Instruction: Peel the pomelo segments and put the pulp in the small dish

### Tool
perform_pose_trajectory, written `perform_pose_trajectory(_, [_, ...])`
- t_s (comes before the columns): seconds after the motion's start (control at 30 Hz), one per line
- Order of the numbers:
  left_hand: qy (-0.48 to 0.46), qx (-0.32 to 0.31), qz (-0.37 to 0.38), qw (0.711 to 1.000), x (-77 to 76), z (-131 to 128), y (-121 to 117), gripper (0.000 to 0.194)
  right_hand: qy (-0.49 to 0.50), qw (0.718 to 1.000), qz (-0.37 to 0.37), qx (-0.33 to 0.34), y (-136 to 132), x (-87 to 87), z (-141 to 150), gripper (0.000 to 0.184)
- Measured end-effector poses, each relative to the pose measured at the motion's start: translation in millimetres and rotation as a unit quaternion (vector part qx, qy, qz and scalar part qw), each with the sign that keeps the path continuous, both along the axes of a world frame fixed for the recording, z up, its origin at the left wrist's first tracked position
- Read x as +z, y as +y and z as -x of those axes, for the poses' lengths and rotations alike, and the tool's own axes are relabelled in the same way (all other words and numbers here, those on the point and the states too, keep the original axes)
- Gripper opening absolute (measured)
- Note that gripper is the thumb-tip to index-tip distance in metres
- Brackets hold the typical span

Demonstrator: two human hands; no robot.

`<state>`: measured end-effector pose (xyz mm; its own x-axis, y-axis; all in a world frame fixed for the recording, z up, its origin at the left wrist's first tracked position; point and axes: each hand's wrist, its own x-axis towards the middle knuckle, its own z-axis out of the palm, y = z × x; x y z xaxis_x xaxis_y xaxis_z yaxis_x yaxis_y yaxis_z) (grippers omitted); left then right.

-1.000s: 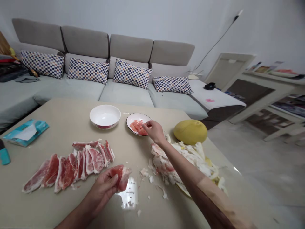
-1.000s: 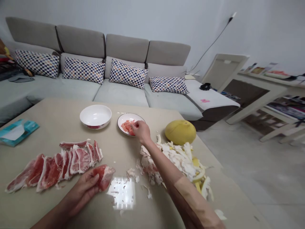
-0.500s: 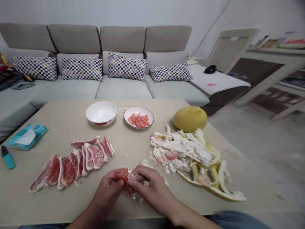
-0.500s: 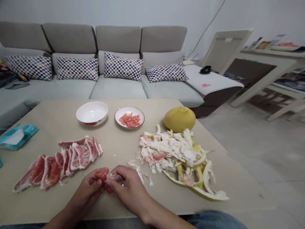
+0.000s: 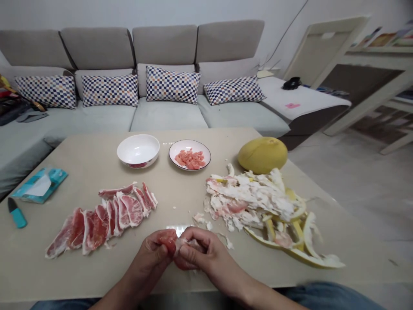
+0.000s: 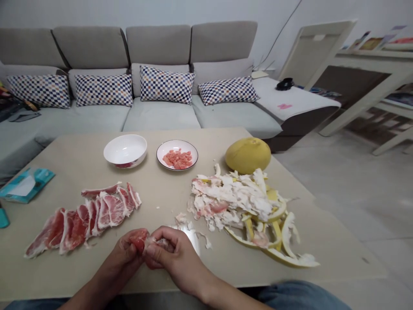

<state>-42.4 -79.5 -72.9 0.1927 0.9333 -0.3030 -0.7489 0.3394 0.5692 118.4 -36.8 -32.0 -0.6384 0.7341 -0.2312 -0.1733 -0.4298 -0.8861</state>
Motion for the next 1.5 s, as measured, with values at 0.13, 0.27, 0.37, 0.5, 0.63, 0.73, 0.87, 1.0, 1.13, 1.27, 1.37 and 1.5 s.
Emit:
perform_pose_trajectory(0.13, [-0.01, -0.006, -0.007, 1.0, 3.5, -3, 0, 0.032, 0.013, 1.0, -0.009, 0.006, 1, -2.6, -1, 0.038])
perform_pose_trajectory(0.27, [-0.022, -0.002, 0.001, 1.0, 2.2, -4, -1, 0.03, -0.01, 1.0, -0.03, 0.004, 2, -5.6, -2, 0.039])
perform_pose_trajectory(0.37, [-0.026, 0.008, 0.011, 1.0, -1.5, -4, -1, 0.029, -0.031, 0.999, -0.035, 0.0, 2, -9.4, -2, 0.039])
perform_pose_trajectory(0.5, [-0.007, 0.017, 0.005, 1.0, -7.1, 0, -1, 0.032, -0.014, 1.0, -0.028, 0.002, 2, -9.9, 0, 0.038])
perform_pose_trajectory(0.63, [0.04, 0.002, 0.001, 0.999, -5.0, 4, 1, 0.04, -0.047, 0.997, -0.061, -0.009, 5, -3.4, -2, 0.035])
perform_pose_trajectory(0.73, [0.072, 0.009, 0.008, 0.997, 0.4, 5, 3, 0.038, -0.085, 0.992, -0.086, -0.019, 10, -1.7, -4, 0.036])
perform_pose_trajectory(0.87, [0.082, 0.052, 0.032, 0.995, 3.2, 4, 5, 0.033, -0.095, 0.993, -0.06, -0.043, 12, -11.3, -2, 0.05])
perform_pose_trajectory(1.0, [0.096, 0.085, 0.049, 0.991, 2.9, 2, 3, 0.037, -0.096, 0.995, -0.024, 0.012, 7, -28.0, 6, 0.047])
perform_pose_trajectory(1.13, [0.112, 0.1, 0.046, 0.988, 4.7, 1, 1, 0.036, -0.125, 0.991, -0.042, 0.014, 4, -35.5, 11, 0.044])
perform_pose_trajectory(1.27, [0.117, 0.082, 0.042, 0.989, 7.2, 0, -1, 0.034, -0.185, 0.968, -0.167, -0.035, 6, -30.9, 9, 0.039])
perform_pose_trajectory(1.37, [0.122, 0.074, 0.037, 0.989, 8.2, 0, 0, 0.036, -0.211, 0.95, -0.228, -0.038, 7, -26.3, 7, 0.039])
perform_pose_trajectory(1.5, [0.132, 0.056, 0.035, 0.989, 10.3, -1, 0, 0.045, -0.17, 0.972, -0.16, -0.006, 9, -20.2, 5, 0.041])
